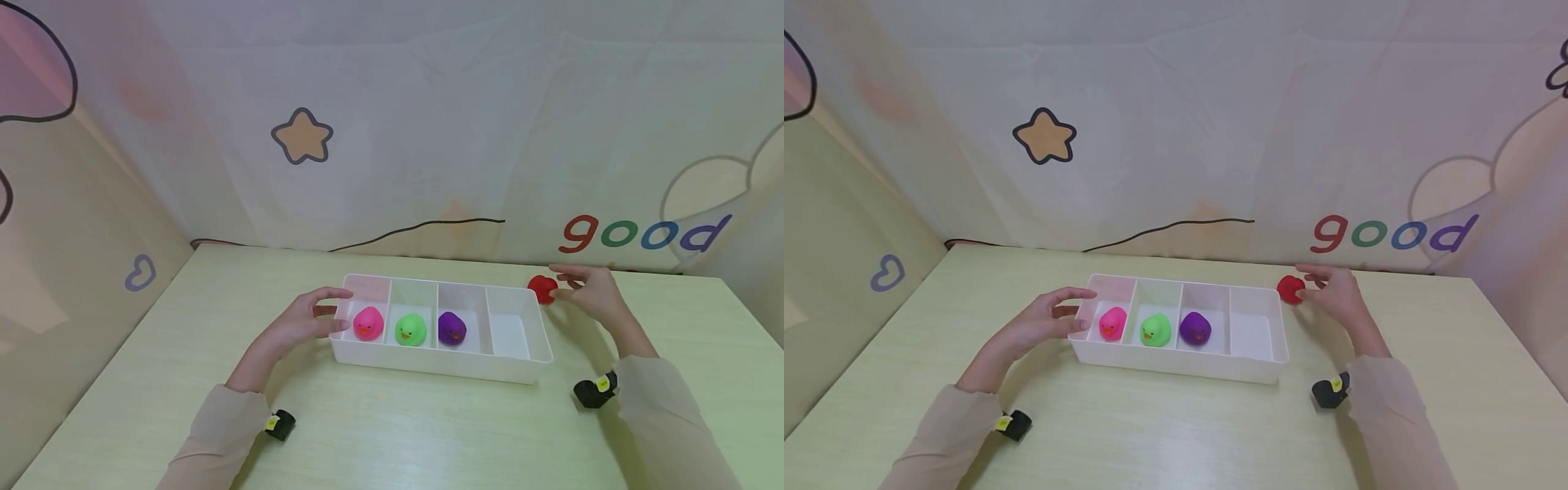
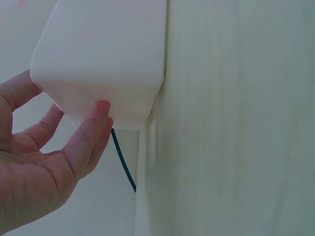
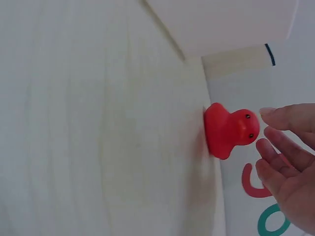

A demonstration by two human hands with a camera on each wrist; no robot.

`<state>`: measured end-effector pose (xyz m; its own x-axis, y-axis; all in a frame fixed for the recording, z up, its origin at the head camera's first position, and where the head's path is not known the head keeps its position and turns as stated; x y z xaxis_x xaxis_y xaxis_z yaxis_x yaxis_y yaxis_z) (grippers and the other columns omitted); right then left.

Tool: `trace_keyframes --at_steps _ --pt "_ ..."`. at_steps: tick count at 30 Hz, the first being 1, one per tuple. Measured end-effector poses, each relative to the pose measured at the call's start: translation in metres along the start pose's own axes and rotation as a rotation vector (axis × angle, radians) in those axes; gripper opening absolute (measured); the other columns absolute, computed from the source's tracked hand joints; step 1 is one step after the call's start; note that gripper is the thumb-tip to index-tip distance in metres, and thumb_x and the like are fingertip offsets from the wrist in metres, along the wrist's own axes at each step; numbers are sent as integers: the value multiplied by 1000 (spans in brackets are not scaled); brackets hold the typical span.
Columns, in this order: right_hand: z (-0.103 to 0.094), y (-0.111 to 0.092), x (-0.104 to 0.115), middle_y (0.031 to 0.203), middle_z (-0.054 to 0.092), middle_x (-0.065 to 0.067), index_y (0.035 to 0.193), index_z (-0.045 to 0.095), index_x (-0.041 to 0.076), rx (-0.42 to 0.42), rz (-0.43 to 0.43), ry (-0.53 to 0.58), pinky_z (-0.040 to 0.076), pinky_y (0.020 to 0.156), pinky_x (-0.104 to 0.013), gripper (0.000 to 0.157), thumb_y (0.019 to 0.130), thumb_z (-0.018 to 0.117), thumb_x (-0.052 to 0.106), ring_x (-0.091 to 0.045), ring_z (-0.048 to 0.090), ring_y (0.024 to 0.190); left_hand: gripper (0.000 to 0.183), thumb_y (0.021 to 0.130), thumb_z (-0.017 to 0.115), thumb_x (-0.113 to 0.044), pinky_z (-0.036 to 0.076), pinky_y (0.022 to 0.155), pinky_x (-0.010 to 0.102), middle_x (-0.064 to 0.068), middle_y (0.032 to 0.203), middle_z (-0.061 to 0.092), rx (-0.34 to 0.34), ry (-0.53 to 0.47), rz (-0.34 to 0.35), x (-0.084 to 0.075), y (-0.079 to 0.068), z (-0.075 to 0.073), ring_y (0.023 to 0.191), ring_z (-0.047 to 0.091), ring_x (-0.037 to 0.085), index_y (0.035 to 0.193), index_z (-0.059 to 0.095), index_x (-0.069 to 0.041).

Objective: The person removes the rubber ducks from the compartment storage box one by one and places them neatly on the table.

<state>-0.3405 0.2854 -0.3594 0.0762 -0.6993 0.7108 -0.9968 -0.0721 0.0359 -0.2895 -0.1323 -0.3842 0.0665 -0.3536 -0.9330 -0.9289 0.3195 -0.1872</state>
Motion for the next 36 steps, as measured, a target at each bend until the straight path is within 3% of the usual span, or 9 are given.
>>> trace_keyframes --at_steps 14,23,26,36 --pt "-4 -32 49 126 50 -23 127 50 -3 -34 -113 58 43 83 -23 47 83 64 6 -38 47 114 51 83 64 -13 47 87 41 14 137 36 17 -8 10 -2 -1 1 122 40 35 130 45 -7" --pt "8 -50 82 120 55 -19 122 55 -2 -26 -219 71 44 85 -31 45 80 68 6 -31 53 104 50 83 65 -12 47 86 40 14 138 35 5 2 6 -2 -1 1 122 41 35 129 46 -8" --pt "14 -53 87 117 56 -19 119 57 -3 -20 -269 123 46 84 -32 43 78 70 4 -30 55 100 51 82 65 -12 47 86 40 14 137 36 7 1 9 -2 -1 1 121 41 35 129 46 -8" --pt "35 -62 109 115 56 -19 118 57 -5 52 -322 137 46 86 -36 44 76 70 0 -37 54 104 51 83 64 -12 46 88 42 13 136 37 11 -9 5 -1 0 1 122 40 35 130 46 -8"
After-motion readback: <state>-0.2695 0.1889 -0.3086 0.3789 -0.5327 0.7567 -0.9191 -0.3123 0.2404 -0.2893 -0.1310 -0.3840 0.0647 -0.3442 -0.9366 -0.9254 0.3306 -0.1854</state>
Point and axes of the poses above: each hand's wrist, its own y-axis towards the middle knuckle, its own z-axis out of the palm, x = y × z, the point moved 10 cm from there along y, towards the middle knuckle
